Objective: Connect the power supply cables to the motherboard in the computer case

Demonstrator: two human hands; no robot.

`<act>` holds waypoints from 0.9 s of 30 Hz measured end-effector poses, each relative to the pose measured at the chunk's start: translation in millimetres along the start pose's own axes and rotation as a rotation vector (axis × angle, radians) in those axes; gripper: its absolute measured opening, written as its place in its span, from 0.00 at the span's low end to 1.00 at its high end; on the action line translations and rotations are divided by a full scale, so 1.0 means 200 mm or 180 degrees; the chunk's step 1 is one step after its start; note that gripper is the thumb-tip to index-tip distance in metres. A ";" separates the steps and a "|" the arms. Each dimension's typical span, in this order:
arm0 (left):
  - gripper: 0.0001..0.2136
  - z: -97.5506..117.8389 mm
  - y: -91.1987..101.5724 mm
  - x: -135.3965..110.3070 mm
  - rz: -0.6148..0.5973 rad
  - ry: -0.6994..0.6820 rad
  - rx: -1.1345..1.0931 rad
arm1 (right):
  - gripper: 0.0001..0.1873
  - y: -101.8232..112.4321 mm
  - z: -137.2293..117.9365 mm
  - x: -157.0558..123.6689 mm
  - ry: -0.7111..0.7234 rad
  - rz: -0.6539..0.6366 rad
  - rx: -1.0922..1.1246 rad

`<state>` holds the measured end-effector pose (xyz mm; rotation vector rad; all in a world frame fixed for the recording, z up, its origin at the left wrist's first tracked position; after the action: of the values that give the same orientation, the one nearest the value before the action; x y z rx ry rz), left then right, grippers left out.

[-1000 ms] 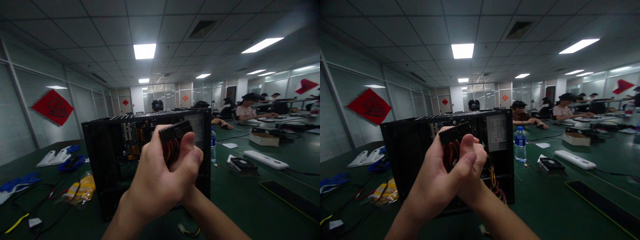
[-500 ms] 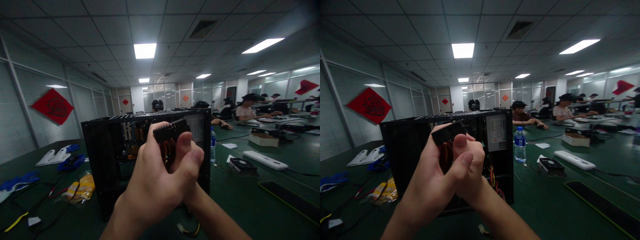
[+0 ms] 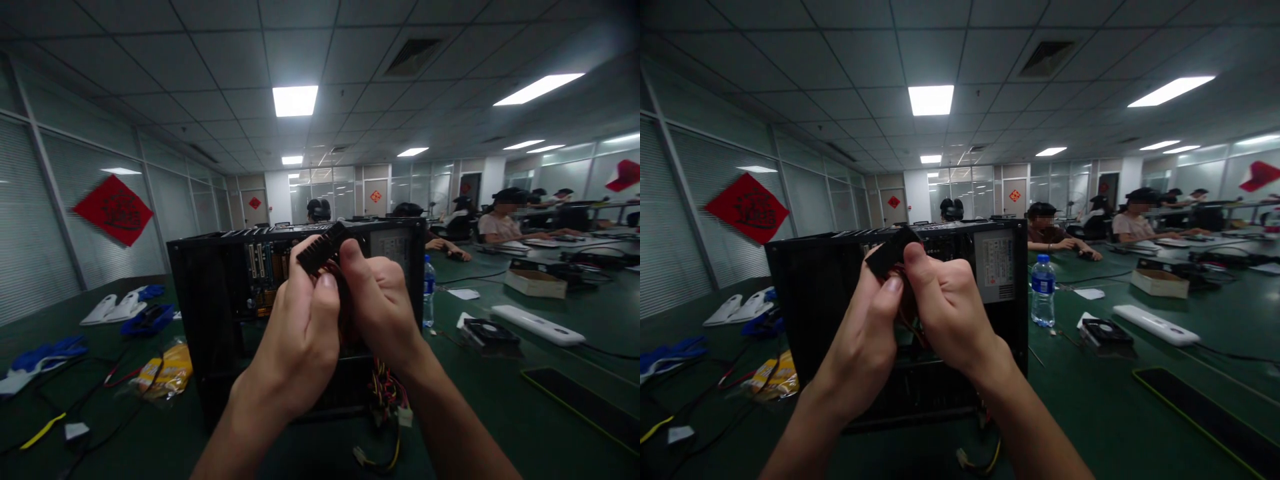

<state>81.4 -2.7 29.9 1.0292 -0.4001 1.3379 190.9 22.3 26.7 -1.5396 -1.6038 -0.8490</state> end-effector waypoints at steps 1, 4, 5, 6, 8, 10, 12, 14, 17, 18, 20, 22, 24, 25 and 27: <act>0.17 -0.01 0.00 0.01 0.0037 -0.0018 0.0041 | 0.33 0.01 0.00 0.01 0.0000 0.0048 -0.0064; 0.18 -0.04 0.00 0.03 0.0031 0.0103 0.0111 | 0.32 0.07 0.00 0.02 -0.0030 0.0483 -0.0129; 0.18 -0.06 0.01 0.03 -0.0007 0.0207 0.0097 | 0.32 0.09 -0.01 0.03 -0.0043 0.0678 -0.0108; 0.19 -0.07 0.02 0.04 -0.0033 0.0314 0.0064 | 0.33 0.10 -0.01 0.03 -0.0052 0.0847 -0.0080; 0.21 -0.09 0.06 0.04 -0.0080 0.0484 -0.0007 | 0.33 0.13 -0.01 0.02 -0.0052 0.1080 -0.0040; 0.23 -0.11 0.10 0.05 -0.0096 0.0593 -0.0009 | 0.33 0.14 -0.01 0.02 -0.0001 0.1189 0.0023; 0.23 -0.11 0.14 0.05 -0.0098 0.0653 0.0142 | 0.32 0.15 -0.01 0.02 0.0065 0.1248 0.0114; 0.22 -0.11 0.16 0.05 -0.0135 0.0701 0.0345 | 0.31 0.16 -0.01 0.02 0.0072 0.1314 0.0149; 0.21 -0.11 0.18 0.05 -0.0162 0.0762 0.0472 | 0.32 0.15 -0.01 0.02 0.0005 0.1414 0.0189; 0.20 -0.11 0.18 0.05 -0.0160 0.0759 0.0479 | 0.33 0.15 -0.01 0.02 -0.0012 0.1401 0.0229; 0.17 -0.12 0.18 0.05 -0.0218 0.0708 0.0488 | 0.35 0.12 0.00 0.02 -0.0080 0.1201 0.0268; 0.15 -0.14 0.17 0.06 -0.0411 0.0673 0.0483 | 0.37 0.08 0.01 0.02 -0.0162 0.0934 0.0209; 0.15 -0.18 0.16 0.06 -0.0586 0.0745 0.0599 | 0.37 0.05 0.04 0.01 -0.0181 0.0796 0.0117; 0.16 -0.20 0.17 0.06 -0.0613 0.0836 0.0783 | 0.37 0.03 0.06 0.01 -0.0139 0.0806 0.0069; 0.20 -0.26 0.19 0.06 -0.0605 0.1089 0.1333 | 0.35 0.02 0.10 -0.01 0.0029 0.0893 -0.0059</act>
<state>33.8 42.0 26.9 1.1184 0.2405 1.4217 192.7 39.5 15.0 -1.7213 -1.3355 -0.7157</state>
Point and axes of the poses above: each hand's wrist, its own x-axis towards the middle knuckle, its own y-axis out of the back of the hand, z = x × y, the point moved 4 cm from there along x, towards the middle knuckle, and after that the axes turned 3 degrees about x, right-handed, at the moved point
